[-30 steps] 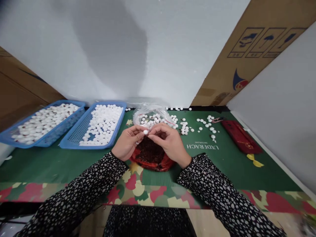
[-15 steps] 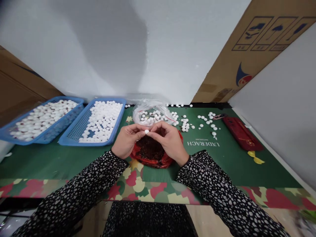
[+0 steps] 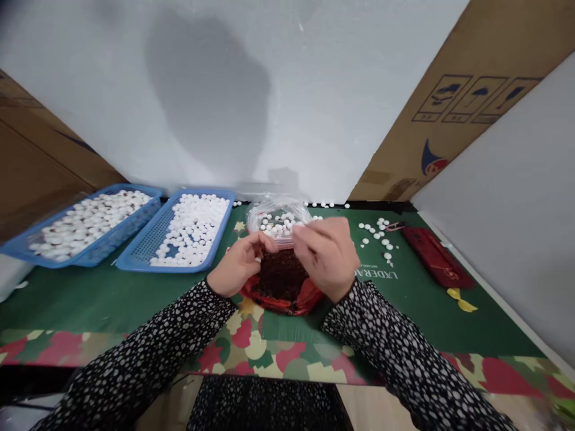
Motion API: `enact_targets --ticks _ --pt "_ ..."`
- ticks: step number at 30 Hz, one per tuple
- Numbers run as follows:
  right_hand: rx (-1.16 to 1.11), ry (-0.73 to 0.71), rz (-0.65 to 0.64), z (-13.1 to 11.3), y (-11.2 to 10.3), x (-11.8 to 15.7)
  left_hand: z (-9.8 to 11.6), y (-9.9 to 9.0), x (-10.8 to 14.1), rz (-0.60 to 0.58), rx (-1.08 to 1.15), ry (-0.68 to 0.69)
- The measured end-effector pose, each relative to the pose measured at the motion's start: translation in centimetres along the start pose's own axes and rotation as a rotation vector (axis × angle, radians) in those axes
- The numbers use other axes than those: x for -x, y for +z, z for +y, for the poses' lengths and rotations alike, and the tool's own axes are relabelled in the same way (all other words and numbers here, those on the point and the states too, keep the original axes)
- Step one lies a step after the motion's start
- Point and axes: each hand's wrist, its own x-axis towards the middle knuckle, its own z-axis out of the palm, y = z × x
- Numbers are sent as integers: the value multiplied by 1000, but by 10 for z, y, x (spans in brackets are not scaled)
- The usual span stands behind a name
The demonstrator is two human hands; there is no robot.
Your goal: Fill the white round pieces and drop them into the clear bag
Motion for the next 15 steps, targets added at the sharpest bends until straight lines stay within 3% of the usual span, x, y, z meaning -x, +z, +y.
enact_targets --ticks 1,3,5,8,10,15 --pt "42 1 -69 5 3 -3 -1 -1 1 -18 -123 23" --pt "61 11 -339 14 11 -6 -3 -1 2 -1 -302 59" --pt "34 53 -514 18 17 -2 -3 -1 2 51 -361 62" --pt "-92 -6 -783 17 23 13 -3 -2 0 126 -348 17" --pt "-121 -70 -865 14 26 23 -2 -2 -1 175 -346 0" --pt "-65 -99 -884 9 37 31 -1 -4 -2 205 -311 -9"
